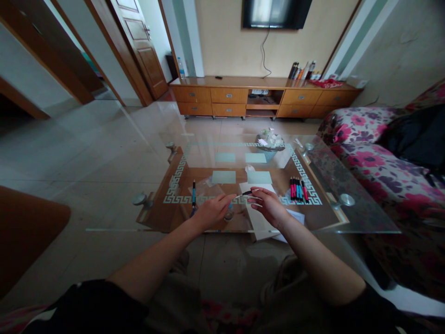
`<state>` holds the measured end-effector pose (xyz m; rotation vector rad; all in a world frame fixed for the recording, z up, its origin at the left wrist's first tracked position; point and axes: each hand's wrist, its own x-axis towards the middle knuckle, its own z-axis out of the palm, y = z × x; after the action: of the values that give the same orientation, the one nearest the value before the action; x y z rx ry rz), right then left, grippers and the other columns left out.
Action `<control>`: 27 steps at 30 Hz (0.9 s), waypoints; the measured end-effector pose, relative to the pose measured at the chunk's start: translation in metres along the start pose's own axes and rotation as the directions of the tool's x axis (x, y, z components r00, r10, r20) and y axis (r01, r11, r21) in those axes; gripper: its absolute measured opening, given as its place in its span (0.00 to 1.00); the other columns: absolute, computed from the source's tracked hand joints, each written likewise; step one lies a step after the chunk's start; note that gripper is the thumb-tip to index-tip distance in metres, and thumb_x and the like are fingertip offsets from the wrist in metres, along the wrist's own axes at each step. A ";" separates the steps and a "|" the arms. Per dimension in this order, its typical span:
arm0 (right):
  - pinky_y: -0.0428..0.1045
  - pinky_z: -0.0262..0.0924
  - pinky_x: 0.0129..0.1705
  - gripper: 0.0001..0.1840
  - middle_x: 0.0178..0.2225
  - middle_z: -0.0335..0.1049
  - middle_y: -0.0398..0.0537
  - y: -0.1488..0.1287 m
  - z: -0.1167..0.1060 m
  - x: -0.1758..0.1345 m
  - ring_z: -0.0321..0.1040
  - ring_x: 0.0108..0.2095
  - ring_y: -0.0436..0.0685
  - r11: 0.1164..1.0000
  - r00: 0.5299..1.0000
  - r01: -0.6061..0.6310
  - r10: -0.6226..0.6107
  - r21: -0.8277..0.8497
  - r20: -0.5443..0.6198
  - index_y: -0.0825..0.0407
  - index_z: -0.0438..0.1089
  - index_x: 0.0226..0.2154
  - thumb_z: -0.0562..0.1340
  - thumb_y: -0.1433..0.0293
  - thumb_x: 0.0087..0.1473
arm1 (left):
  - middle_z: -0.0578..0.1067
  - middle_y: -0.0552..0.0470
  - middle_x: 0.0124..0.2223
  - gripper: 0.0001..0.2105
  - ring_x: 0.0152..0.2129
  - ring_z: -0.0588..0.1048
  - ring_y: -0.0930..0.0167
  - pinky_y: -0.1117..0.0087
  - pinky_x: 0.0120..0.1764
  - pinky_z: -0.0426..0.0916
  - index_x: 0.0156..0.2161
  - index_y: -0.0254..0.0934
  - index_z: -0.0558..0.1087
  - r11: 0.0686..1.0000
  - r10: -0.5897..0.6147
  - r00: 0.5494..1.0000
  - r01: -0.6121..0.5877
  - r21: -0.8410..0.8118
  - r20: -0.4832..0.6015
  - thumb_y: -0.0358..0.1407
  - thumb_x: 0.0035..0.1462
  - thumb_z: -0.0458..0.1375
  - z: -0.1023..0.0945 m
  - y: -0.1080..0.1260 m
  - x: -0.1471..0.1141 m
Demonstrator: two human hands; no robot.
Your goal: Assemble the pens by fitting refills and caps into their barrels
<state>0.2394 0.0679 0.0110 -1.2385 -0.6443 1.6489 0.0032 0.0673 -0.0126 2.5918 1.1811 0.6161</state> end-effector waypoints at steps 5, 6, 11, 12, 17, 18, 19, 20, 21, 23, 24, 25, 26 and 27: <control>0.47 0.67 0.31 0.11 0.37 0.76 0.50 0.001 -0.002 0.001 0.74 0.32 0.54 0.999 0.999 0.029 -0.028 0.026 -0.042 0.50 0.72 0.38 0.66 0.69 0.49 | 0.75 0.46 0.48 0.19 0.40 0.77 0.69 0.67 0.45 0.74 0.61 0.42 0.64 1.000 0.008 1.000 -0.009 -0.028 -0.018 0.33 0.66 0.48 0.000 0.000 0.000; 0.47 0.67 0.31 0.10 0.37 0.76 0.50 0.001 -0.002 0.002 0.74 0.32 0.54 0.998 0.998 0.038 -0.035 0.045 -0.059 0.51 0.72 0.38 0.66 0.69 0.49 | 0.75 0.46 0.49 0.19 0.41 0.77 0.69 0.67 0.46 0.74 0.61 0.41 0.65 1.000 0.010 1.000 -0.010 -0.026 -0.013 0.33 0.66 0.48 0.000 0.000 0.001; 0.49 0.68 0.33 0.05 0.35 0.76 0.50 -0.002 -0.003 0.005 0.74 0.34 0.56 0.982 0.982 0.087 -0.056 0.167 -0.181 0.51 0.69 0.32 0.64 0.70 0.49 | 0.75 0.45 0.49 0.19 0.42 0.77 0.68 0.65 0.47 0.73 0.62 0.41 0.64 1.000 0.019 1.000 -0.019 -0.022 -0.002 0.33 0.67 0.47 0.000 0.000 0.000; 0.49 0.68 0.33 0.04 0.34 0.76 0.50 -0.002 -0.003 0.005 0.73 0.34 0.55 0.980 0.979 0.086 -0.050 0.181 -0.195 0.51 0.68 0.31 0.64 0.70 0.49 | 0.75 0.45 0.49 0.19 0.42 0.77 0.68 0.66 0.47 0.73 0.62 0.41 0.64 0.999 0.023 1.000 -0.023 -0.024 -0.009 0.33 0.67 0.47 0.000 -0.001 0.000; 0.48 0.66 0.32 0.07 0.24 0.68 0.43 0.000 -0.001 0.005 0.69 0.27 0.52 0.982 0.992 0.016 0.007 0.187 -0.124 0.51 0.68 0.32 0.63 0.73 0.45 | 0.75 0.46 0.47 0.19 0.40 0.78 0.69 0.68 0.45 0.74 0.61 0.42 0.64 0.999 0.035 0.998 -0.037 -0.037 -0.043 0.32 0.66 0.48 0.002 0.000 -0.001; 0.47 0.64 0.29 0.07 0.22 0.67 0.42 0.001 0.000 0.005 0.67 0.25 0.51 0.987 0.996 -0.008 0.022 0.163 -0.087 0.51 0.68 0.31 0.62 0.73 0.44 | 0.75 0.46 0.47 0.20 0.40 0.78 0.69 0.68 0.45 0.74 0.61 0.42 0.64 0.999 0.035 0.998 -0.037 -0.038 -0.042 0.32 0.66 0.48 0.002 0.001 -0.001; 0.46 0.61 0.26 0.07 0.22 0.65 0.41 0.003 0.001 0.005 0.63 0.22 0.49 0.991 0.999 -0.024 0.030 0.132 -0.045 0.51 0.69 0.30 0.63 0.73 0.42 | 0.75 0.46 0.48 0.20 0.41 0.78 0.69 0.68 0.45 0.74 0.62 0.42 0.64 0.999 0.035 0.999 -0.036 -0.039 -0.038 0.32 0.66 0.48 0.003 0.001 -0.001; 0.45 0.57 0.23 0.07 0.21 0.65 0.40 0.004 0.003 0.004 0.59 0.20 0.47 0.995 1.000 -0.028 0.028 0.095 0.000 0.52 0.69 0.29 0.63 0.74 0.41 | 0.75 0.46 0.48 0.20 0.41 0.77 0.69 0.68 0.46 0.74 0.62 0.42 0.63 0.999 0.034 0.999 -0.035 -0.039 -0.033 0.32 0.66 0.48 0.003 0.002 -0.001; 0.44 0.53 0.22 0.08 0.21 0.65 0.40 0.006 0.004 0.004 0.56 0.19 0.46 0.998 0.999 -0.021 0.019 0.055 0.048 0.53 0.71 0.29 0.64 0.74 0.40 | 0.75 0.46 0.47 0.20 0.41 0.77 0.69 0.68 0.45 0.74 0.62 0.42 0.63 0.999 0.033 0.999 -0.034 -0.038 -0.028 0.32 0.66 0.48 0.003 0.002 -0.001; 0.44 0.49 0.21 0.12 0.22 0.66 0.40 0.009 0.007 0.003 0.51 0.19 0.44 1.000 0.993 0.017 -0.015 -0.018 0.121 0.54 0.74 0.33 0.68 0.72 0.39 | 0.75 0.46 0.47 0.21 0.40 0.77 0.69 0.67 0.45 0.74 0.63 0.41 0.62 0.999 0.035 0.999 -0.036 -0.040 -0.023 0.32 0.67 0.48 0.003 0.002 -0.002; 0.44 0.48 0.21 0.15 0.24 0.67 0.40 0.010 0.008 0.002 0.51 0.19 0.44 0.998 0.989 0.039 -0.032 -0.049 0.142 0.54 0.75 0.35 0.70 0.70 0.39 | 0.74 0.46 0.46 0.21 0.40 0.77 0.69 0.67 0.45 0.74 0.63 0.41 0.62 0.998 0.037 0.999 -0.038 -0.043 -0.022 0.32 0.67 0.48 0.003 0.002 -0.002; 0.44 0.48 0.21 0.18 0.25 0.69 0.41 0.011 0.009 0.002 0.51 0.19 0.44 0.996 0.987 0.055 -0.043 -0.074 0.153 0.54 0.76 0.37 0.71 0.68 0.39 | 0.74 0.46 0.46 0.21 0.40 0.77 0.69 0.67 0.45 0.74 0.63 0.41 0.62 0.998 0.039 0.999 -0.040 -0.046 -0.021 0.31 0.67 0.48 0.004 0.002 -0.002; 0.44 0.48 0.21 0.19 0.26 0.70 0.41 0.012 0.010 0.001 0.51 0.20 0.44 0.994 0.987 0.063 -0.049 -0.092 0.156 0.54 0.76 0.37 0.72 0.66 0.39 | 0.74 0.46 0.46 0.21 0.40 0.77 0.69 0.67 0.45 0.74 0.63 0.41 0.61 0.998 0.041 0.999 -0.042 -0.049 -0.018 0.31 0.67 0.48 0.004 0.001 -0.002; 0.44 0.47 0.21 0.21 0.27 0.71 0.42 0.013 0.010 0.001 0.52 0.20 0.44 0.992 0.987 0.069 -0.053 -0.101 0.153 0.53 0.76 0.38 0.73 0.64 0.39 | 0.74 0.46 0.46 0.21 0.40 0.77 0.69 0.67 0.45 0.73 0.64 0.42 0.61 0.998 0.045 0.999 -0.046 -0.051 -0.014 0.31 0.67 0.48 0.005 0.001 -0.002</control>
<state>0.2251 0.0643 0.0037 -1.1649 -0.8646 1.6857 0.0049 0.0652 -0.0169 2.5815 1.0983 0.6648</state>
